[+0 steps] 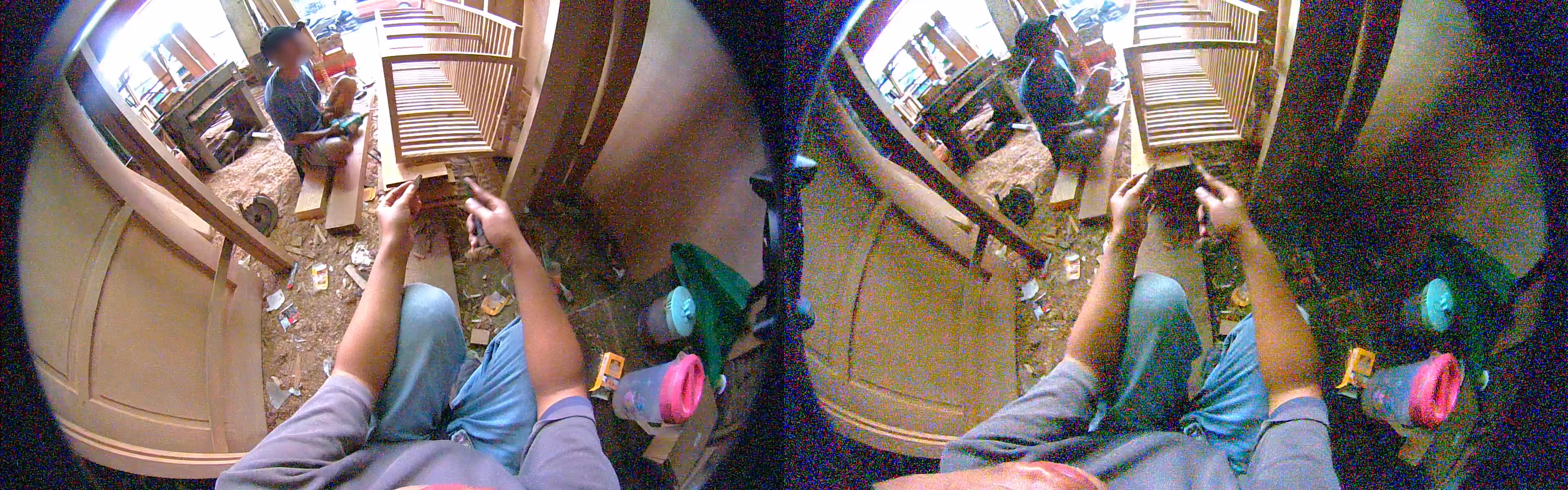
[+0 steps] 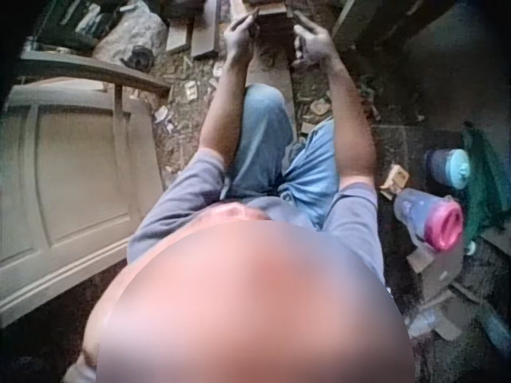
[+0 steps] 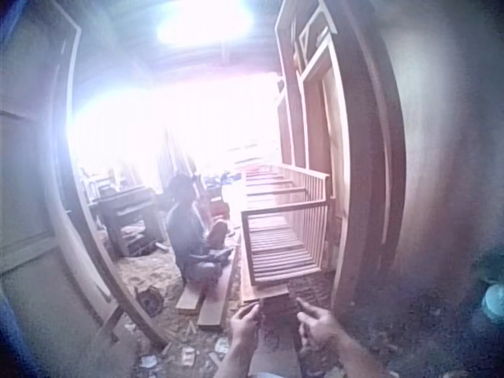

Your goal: The person sits on the floor and uses a knife to shave and shape small wooden pieces. They repeatedly pick up pieces, scrape them with the blade, and place them back down. A second person works on a wooden frame in the background.

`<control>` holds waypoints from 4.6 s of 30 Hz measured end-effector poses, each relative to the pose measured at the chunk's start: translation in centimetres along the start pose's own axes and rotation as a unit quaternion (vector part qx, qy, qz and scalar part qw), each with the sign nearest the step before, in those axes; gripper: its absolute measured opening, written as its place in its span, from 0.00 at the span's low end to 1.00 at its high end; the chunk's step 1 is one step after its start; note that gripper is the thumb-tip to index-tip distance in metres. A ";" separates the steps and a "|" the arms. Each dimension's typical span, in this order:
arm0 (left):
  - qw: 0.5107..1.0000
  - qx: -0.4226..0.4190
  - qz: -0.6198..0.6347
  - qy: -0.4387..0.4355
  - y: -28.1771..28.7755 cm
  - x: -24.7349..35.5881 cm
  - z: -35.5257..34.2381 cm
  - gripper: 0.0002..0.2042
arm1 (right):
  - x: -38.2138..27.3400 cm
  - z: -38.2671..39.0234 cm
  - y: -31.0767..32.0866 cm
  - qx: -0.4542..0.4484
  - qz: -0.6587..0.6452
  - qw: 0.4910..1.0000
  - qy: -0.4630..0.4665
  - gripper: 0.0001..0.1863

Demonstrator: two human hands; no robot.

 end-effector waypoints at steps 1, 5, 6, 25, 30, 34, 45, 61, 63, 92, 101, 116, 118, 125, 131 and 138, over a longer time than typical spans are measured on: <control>1.000 0.000 0.002 -0.015 0.2 0.0 -0.1 0.09 | 0.1 0.1 -1.0 -0.017 0.014 1.000 -0.012 0.27; 0.998 0.011 0.060 -0.010 0.5 -0.8 -0.5 0.08 | -0.6 0.6 -3.3 -0.037 0.094 0.994 0.044 0.26; 0.999 0.014 0.044 -0.020 0.7 -0.7 -0.5 0.08 | -0.3 0.7 -3.5 -0.053 0.089 0.994 0.028 0.26; 0.999 -0.038 0.030 -0.022 -1.4 0.5 0.3 0.09 | 0.5 -0.3 -0.2 0.013 0.000 1.000 0.005 0.27; 0.999 0.006 0.052 -0.003 -0.4 0.4 0.3 0.09 | 0.9 0.9 -4.9 -0.078 0.154 0.985 -0.008 0.27; 0.999 -0.009 0.037 0.004 -0.3 0.5 -0.1 0.09 | 0.7 1.2 -4.8 -0.061 0.145 0.988 0.000 0.27; 0.999 -0.032 0.002 -0.023 -1.3 0.3 0.2 0.13 | 0.6 0.4 -2.3 -0.007 0.032 0.999 -0.020 0.26; 0.998 -0.026 0.062 -0.010 -0.9 1.2 0.1 0.09 | 1.3 0.4 -3.9 -0.051 0.106 0.993 0.005 0.24; 0.998 -0.041 0.036 -0.020 -1.0 1.5 0.1 0.10 | 1.3 0.3 -4.0 -0.034 0.112 0.993 0.012 0.25; 0.998 -0.049 0.040 0.018 -0.8 1.1 0.1 0.11 | 1.4 0.3 -3.6 -0.042 0.129 0.991 -0.004 0.25; 0.992 -0.128 0.007 -0.019 -2.6 1.6 1.2 0.14 | 0.9 -1.3 4.1 0.231 -0.207 0.951 0.008 0.21; 0.997 -0.075 -0.025 -0.001 -0.9 1.3 -0.4 0.12 | 2.6 -0.8 -3.2 -0.028 0.093 0.994 -0.052 0.23; 0.994 -0.104 -0.029 -0.018 -1.9 2.1 -0.1 0.12 | 2.1 -2.1 -1.5 0.061 0.001 0.998 -0.022 0.23; 0.985 -0.135 -0.020 -0.106 -3.3 3.5 1.8 0.11 | 1.8 -1.2 7.5 0.297 -0.174 0.938 -0.033 0.23; 0.997 -0.060 -0.006 -0.039 -0.4 0.5 -0.3 0.11 | 1.7 -0.7 0.0 0.037 -0.037 0.998 -0.039 0.26; 0.998 -0.034 0.055 -0.007 0.1 0.4 -0.6 0.10 | 0.3 1.3 -4.2 -0.056 0.102 0.993 0.028 0.24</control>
Point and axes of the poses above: each hand's wrist, its own z-axis away from the middle knuckle, its own y-axis out of the back of the hand, x = y × z, the point moved 7 cm from there along -z, towards the middle knuckle, and after that the axes turned 13 degrees about -y, right-handed, at the moved point
